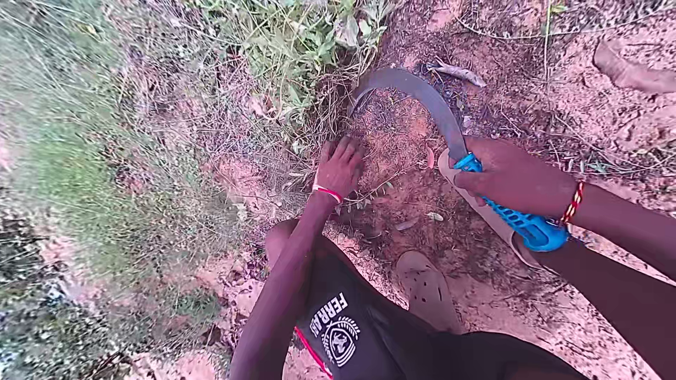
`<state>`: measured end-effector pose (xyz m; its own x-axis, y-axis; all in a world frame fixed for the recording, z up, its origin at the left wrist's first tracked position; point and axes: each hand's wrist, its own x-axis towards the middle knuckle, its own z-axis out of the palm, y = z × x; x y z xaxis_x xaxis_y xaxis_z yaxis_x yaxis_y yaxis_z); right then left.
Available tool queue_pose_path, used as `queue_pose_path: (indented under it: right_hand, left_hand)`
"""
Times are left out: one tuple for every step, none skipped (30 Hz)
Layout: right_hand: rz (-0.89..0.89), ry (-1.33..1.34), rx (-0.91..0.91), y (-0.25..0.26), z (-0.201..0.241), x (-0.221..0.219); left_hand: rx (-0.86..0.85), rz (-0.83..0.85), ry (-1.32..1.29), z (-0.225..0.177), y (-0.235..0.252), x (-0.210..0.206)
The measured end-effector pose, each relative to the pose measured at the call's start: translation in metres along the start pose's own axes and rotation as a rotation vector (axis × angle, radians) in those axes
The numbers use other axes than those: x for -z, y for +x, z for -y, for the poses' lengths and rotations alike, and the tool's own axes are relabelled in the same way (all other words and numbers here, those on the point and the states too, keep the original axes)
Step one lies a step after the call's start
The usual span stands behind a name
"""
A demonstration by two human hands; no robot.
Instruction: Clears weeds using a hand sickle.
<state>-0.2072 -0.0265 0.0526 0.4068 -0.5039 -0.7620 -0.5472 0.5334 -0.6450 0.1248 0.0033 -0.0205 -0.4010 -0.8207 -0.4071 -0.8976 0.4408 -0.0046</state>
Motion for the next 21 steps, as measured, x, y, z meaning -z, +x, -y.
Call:
queue_pose_path:
  right_hand:
    - [0.001,0.003,-0.003,0.001,0.002,-0.004]
    - [0.0,0.022,-0.009,0.001,0.004,-0.008]
    - [-0.004,0.054,-0.016,0.001,0.005,-0.011]
    - [-0.013,0.096,-0.023,0.0,0.004,-0.013]
    - [-0.029,0.13,-0.033,-0.001,0.002,-0.013]
    - [-0.05,0.153,-0.041,-0.002,0.0,-0.011]
    - [-0.07,0.168,-0.045,0.0,-0.001,-0.009]
    - [-0.082,0.18,-0.053,0.002,-0.003,-0.007]
    - [-0.092,0.189,-0.055,0.003,-0.006,-0.006]
    - [-0.099,0.196,-0.056,0.005,-0.009,-0.004]
    - [-0.105,0.207,-0.053,0.006,-0.011,-0.005]
    - [-0.105,0.221,-0.048,0.006,-0.012,-0.007]
    - [-0.103,0.236,-0.039,0.007,-0.011,-0.011]
    - [-0.091,0.249,-0.026,0.011,-0.009,-0.016]
    - [-0.078,0.266,-0.006,0.016,-0.006,-0.023]
    - [-0.066,0.28,0.008,0.023,-0.001,-0.031]
    - [-0.053,0.282,0.023,0.03,0.004,-0.039]
    - [-0.039,0.271,0.031,0.039,0.011,-0.046]
    - [-0.013,0.244,0.026,0.047,0.017,-0.053]
    - [0.034,0.186,0.004,0.054,0.025,-0.058]
    - [0.081,0.09,-0.021,0.059,0.032,-0.064]
  left_hand:
    - [0.111,0.077,0.013,0.006,0.005,-0.005]
    - [0.218,0.101,0.04,0.014,0.006,-0.008]
    - [0.291,0.111,0.059,0.022,0.004,-0.007]
    - [0.314,0.111,0.083,0.029,0.003,-0.006]
    - [0.306,0.12,0.116,0.037,0.003,-0.004]
    - [0.289,0.136,0.155,0.044,0.003,0.001]
    - [0.284,0.175,0.197,0.057,0.004,0.009]
    - [0.289,0.215,0.23,0.073,0.002,0.02]
    - [0.302,0.25,0.253,0.09,-0.004,0.032]
    - [0.329,0.281,0.289,0.106,-0.012,0.043]
    - [0.362,0.303,0.333,0.121,-0.023,0.052]
    - [0.389,0.31,0.362,0.133,-0.035,0.057]
    - [0.413,0.327,0.377,0.14,-0.046,0.061]
    - [0.417,0.316,0.362,0.142,-0.053,0.063]
    - [0.414,0.296,0.326,0.139,-0.057,0.062]
    - [0.415,0.277,0.259,0.129,-0.056,0.062]
    - [0.421,0.264,0.187,0.115,-0.051,0.062]
    - [0.421,0.247,0.146,0.099,-0.042,0.064]
    - [0.411,0.227,0.129,0.083,-0.033,0.067]
    - [0.366,0.168,0.126,0.071,-0.029,0.071]
    - [0.306,0.089,0.128,0.062,-0.031,0.074]
